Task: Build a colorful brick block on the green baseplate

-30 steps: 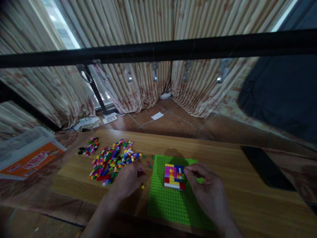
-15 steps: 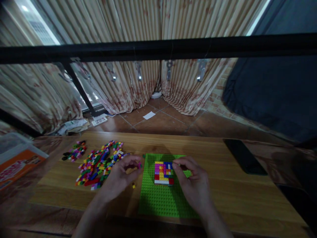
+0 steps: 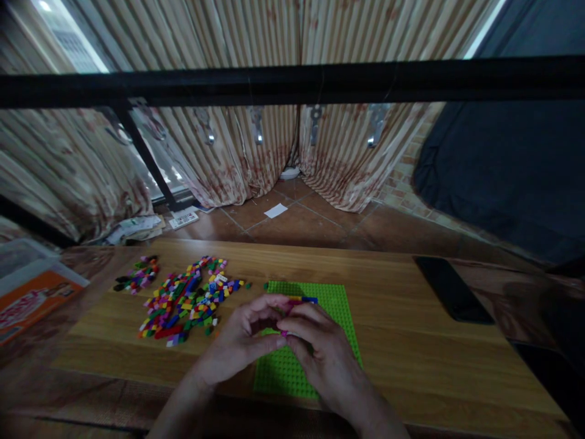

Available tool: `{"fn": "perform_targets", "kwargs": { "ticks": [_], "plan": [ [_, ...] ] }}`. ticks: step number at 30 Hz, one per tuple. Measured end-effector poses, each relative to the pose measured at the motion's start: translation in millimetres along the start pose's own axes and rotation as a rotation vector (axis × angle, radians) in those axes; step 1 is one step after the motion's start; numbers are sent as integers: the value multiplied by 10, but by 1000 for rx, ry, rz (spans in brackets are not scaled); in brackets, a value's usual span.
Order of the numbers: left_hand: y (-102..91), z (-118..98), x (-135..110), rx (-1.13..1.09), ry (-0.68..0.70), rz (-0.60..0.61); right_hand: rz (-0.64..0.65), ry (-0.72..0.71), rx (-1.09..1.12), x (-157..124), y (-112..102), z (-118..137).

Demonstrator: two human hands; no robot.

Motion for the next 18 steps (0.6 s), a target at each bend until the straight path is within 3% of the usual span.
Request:
{"fn": "perform_targets", "kwargs": {
  "ticks": [7,11,15,18],
  "plan": [
    [-29,56,20,-27,8,-10,-38,71,-64,38,-69,-25],
    [-153,134,68,51,17,-131,-89,115,-163,17,-130,-138],
    [-295,208,110,153,-8,-271,-129,44,-225,4,-165,-173],
    [-300,241,119,175,-43,-283,-134,-40,-282,8,-137,-139]
  ]
}}
Point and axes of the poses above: each hand's wrist, its own x-axis towards the middle knuckle, its own y-axis out of the palm, z = x × y, the point moved 7 cm from there along x, towards the middle knuckle, and after that the axes turned 15 degrees about -z, right-handed, at the moved point
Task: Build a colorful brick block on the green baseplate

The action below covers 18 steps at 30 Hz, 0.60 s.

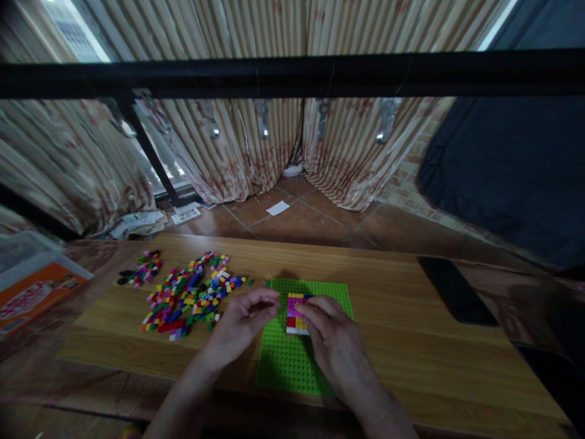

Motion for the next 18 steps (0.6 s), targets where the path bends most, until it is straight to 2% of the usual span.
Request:
{"fn": "perform_targets", "kwargs": {
  "ticks": [7,18],
  "plan": [
    [95,-1,-34,45,2,15,13,-59,-121,4,92,38],
    [177,76,-37,32,-50,-11,-17,-135,-157,11,133,65]
  ]
}}
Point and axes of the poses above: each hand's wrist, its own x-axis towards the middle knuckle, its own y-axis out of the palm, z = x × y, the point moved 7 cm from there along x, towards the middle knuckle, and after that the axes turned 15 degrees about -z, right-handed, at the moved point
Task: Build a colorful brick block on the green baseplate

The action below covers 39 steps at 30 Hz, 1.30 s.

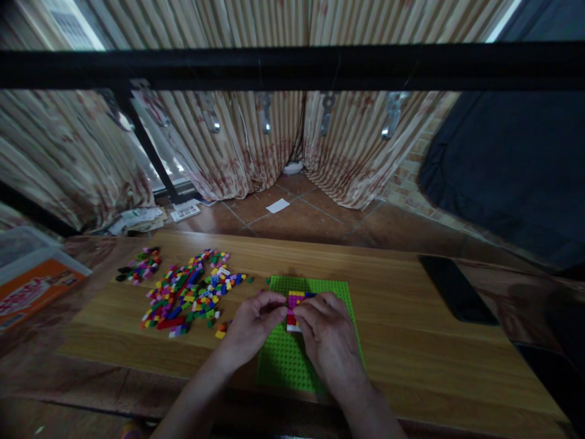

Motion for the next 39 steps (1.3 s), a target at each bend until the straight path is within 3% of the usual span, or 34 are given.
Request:
{"fn": "perform_targets", "kwargs": {
  "ticks": [10,17,35,39],
  "plan": [
    [22,51,15,-13,-17,-43,-68,-14,-4,2,-29,-9],
    [48,81,31,-104,-60,-49,-38,-24,-6,5,-6,24],
    [57,84,18,-81,-32,-125,22,54,43,17,13,-17],
    [57,86,29,-121,-27,-102,-118,168,136,59,-150,-137]
  ]
}}
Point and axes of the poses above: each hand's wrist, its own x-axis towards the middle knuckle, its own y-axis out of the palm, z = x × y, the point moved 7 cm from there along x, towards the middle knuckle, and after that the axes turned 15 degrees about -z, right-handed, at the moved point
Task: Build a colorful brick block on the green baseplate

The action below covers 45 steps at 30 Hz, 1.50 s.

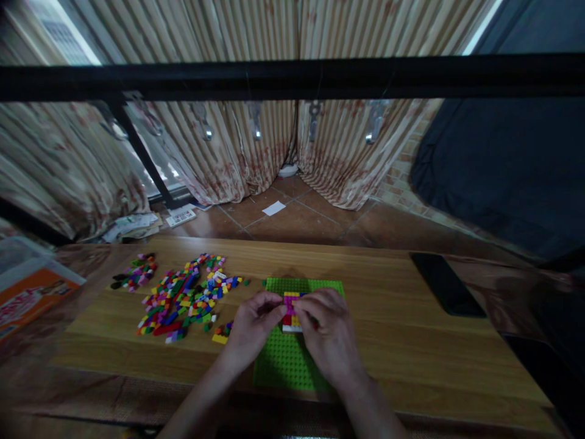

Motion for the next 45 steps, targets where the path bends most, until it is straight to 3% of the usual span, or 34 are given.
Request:
{"fn": "perform_targets", "kwargs": {
  "ticks": [4,7,16,21,26,35,40,45],
  "plan": [
    [-146,-1,95,-16,-3,-46,-300,237,78,49,-280,-276],
    [-337,-50,203,19,34,-130,-393,374,98,22,-353,-440],
    [-754,-213,359,222,131,-184,-336,291,34,23,-288,-330],
    [-913,-290,331,448,188,-49,-331,278,18,8,-294,-319],
    [-923,-246,250,662,236,72,-299,255,-16,-12,-253,-284],
    [-774,-181,118,880,256,204,-274,217,2,-20,-194,-242],
    [-729,-211,91,993,376,178,-279,215,-3,-25,-157,-254],
    [-718,-243,111,896,411,149,-279,201,4,-7,-170,-239]
  ]
}}
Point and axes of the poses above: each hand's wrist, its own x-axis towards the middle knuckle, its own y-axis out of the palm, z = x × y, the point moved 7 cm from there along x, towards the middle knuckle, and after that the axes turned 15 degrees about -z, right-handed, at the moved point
